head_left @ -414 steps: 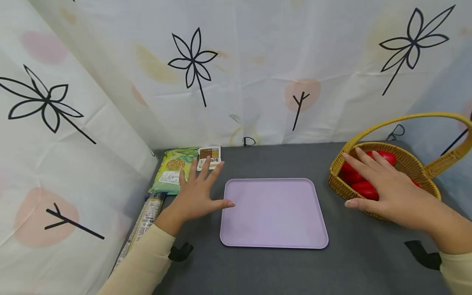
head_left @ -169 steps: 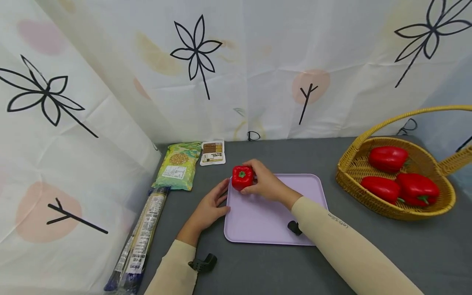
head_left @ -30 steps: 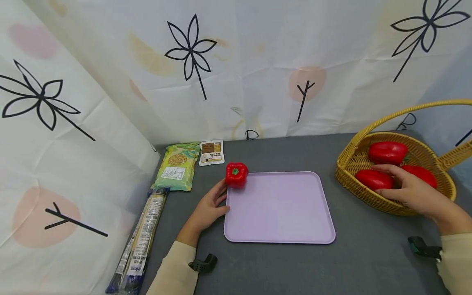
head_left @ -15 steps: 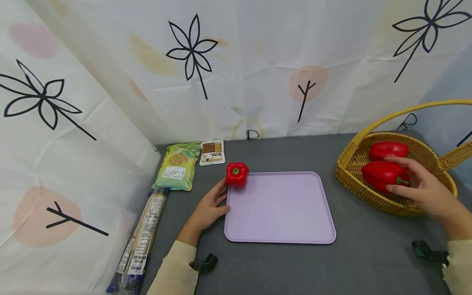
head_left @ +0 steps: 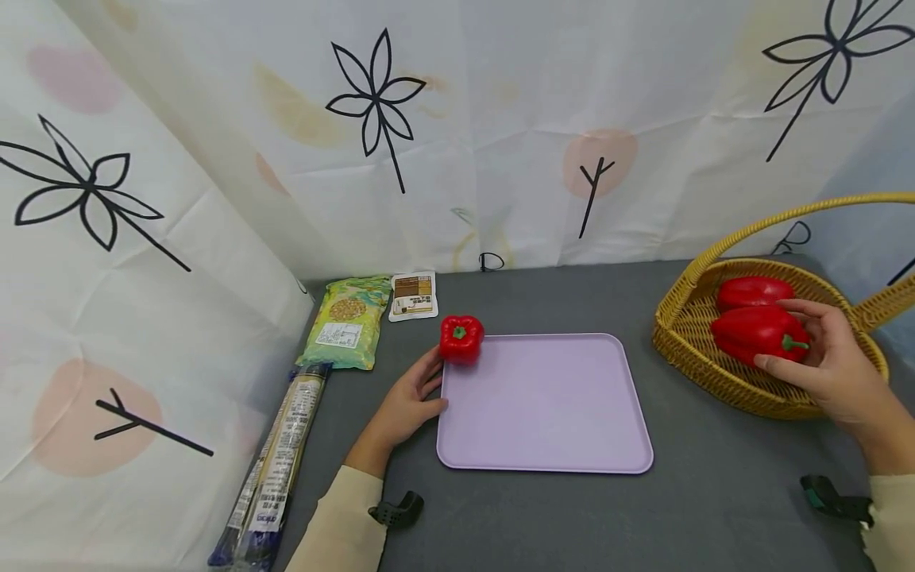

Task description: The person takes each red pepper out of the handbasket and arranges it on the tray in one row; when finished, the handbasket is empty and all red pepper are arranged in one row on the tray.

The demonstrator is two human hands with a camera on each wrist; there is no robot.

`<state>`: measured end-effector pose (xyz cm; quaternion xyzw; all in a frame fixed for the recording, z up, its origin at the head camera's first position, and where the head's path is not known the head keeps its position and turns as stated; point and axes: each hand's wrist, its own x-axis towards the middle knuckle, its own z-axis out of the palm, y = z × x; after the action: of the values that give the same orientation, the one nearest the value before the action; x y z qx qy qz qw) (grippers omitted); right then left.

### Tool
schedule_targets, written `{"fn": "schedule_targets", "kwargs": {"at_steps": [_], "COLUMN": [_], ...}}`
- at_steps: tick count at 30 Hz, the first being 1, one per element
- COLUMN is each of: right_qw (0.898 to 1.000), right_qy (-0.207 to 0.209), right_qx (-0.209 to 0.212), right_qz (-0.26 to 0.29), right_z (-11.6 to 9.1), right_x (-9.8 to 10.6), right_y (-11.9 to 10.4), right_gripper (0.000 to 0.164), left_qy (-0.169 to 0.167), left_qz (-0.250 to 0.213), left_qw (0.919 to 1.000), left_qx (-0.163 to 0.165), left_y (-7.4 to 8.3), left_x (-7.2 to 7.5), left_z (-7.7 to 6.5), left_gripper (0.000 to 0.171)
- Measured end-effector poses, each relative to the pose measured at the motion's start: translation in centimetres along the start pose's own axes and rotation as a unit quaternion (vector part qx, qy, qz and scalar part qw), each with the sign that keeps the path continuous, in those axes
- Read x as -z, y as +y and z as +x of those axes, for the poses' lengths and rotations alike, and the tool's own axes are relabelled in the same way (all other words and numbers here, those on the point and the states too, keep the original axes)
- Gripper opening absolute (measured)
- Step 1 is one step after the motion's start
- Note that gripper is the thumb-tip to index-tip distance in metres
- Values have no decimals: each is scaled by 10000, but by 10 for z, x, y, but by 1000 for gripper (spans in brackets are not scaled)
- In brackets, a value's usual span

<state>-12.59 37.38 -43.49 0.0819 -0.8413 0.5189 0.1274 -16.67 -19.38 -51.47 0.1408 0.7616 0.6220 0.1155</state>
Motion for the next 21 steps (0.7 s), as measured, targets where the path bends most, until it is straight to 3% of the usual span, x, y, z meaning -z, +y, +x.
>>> {"fn": "schedule_targets", "kwargs": {"at_steps": [4, 15, 21], "right_qw": [9999, 9973, 9881], "right_qy": [51, -686, -1081], "right_qx": [58, 251, 702], "right_qz": [-83, 71, 840], "right_z": [0, 5, 11], "right_x": [-2, -19, -36], "right_y": [-4, -26, -33], "right_gripper": [83, 96, 103], "left_qy": [7, -3, 0], "left_qz": [8, -11, -29], "left_qw": [10000, 10000, 10000], "left_qx": [30, -33, -69], "left_y": [1, 2, 2], "left_x": [0, -2, -1], "left_z": [0, 0, -1], "left_gripper": [91, 91, 92]}}
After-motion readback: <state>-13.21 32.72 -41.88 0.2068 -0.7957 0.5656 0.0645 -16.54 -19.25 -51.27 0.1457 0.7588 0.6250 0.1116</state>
